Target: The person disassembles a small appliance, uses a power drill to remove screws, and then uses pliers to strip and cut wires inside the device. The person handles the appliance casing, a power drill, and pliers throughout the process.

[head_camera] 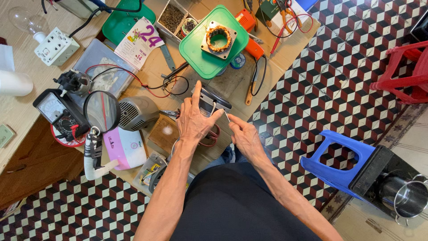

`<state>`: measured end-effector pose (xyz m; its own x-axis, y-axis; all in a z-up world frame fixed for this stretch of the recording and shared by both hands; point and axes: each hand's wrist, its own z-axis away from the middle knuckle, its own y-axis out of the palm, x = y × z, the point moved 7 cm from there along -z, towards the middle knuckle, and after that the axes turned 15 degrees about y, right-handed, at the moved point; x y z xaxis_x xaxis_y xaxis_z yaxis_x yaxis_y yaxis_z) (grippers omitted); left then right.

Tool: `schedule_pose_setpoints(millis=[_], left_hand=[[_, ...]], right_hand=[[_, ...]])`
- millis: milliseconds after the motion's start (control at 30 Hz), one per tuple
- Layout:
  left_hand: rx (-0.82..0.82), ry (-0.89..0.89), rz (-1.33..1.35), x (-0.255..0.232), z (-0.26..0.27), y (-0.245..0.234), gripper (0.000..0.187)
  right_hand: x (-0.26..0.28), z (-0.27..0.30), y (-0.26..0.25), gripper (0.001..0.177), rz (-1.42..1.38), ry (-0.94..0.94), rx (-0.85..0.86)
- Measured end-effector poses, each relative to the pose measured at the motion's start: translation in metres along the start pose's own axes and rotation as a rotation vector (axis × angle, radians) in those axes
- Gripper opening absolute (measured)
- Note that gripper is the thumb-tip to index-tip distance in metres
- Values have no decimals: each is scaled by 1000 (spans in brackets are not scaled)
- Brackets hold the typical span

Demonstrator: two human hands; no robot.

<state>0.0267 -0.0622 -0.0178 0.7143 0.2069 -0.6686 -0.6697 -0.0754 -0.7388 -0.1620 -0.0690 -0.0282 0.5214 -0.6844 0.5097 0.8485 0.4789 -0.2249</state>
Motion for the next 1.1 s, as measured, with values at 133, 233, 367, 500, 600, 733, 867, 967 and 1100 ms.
schedule_pose_setpoints(millis=[133, 233, 367, 500, 600, 733, 867, 967, 1100], left_hand=[[-26, 22, 1, -1, -1, -2, 112], [-27, 20, 21, 0, -1, -3, 112], [-19, 8, 30, 2, -2, -4, 112], [-29, 7, 30, 3, -3, -5, 113], [-13, -12, 39, 4, -4, -5, 113], [-8, -26, 40, 3, -4, -3, 114], [-12, -35, 43, 4, -4, -2, 115], [0, -49, 55, 5, -6, -3, 115], [-6, -50, 64, 4, -6, -3, 116]], right_hand=[[2, 3, 2, 45, -53, 12, 21], [4, 4, 4, 45, -74, 14, 32], [4, 1, 6, 45, -86, 23, 22], [2, -3, 10, 45, -162, -1, 13], [-1, -7, 13, 44, -175, 8, 8], [-1, -11, 17, 43, -210, 38, -18], [3, -9, 22, 42, -223, 21, -11], [6, -8, 24, 42, -222, -5, -19], [3, -9, 28, 40, -292, -30, -30]])
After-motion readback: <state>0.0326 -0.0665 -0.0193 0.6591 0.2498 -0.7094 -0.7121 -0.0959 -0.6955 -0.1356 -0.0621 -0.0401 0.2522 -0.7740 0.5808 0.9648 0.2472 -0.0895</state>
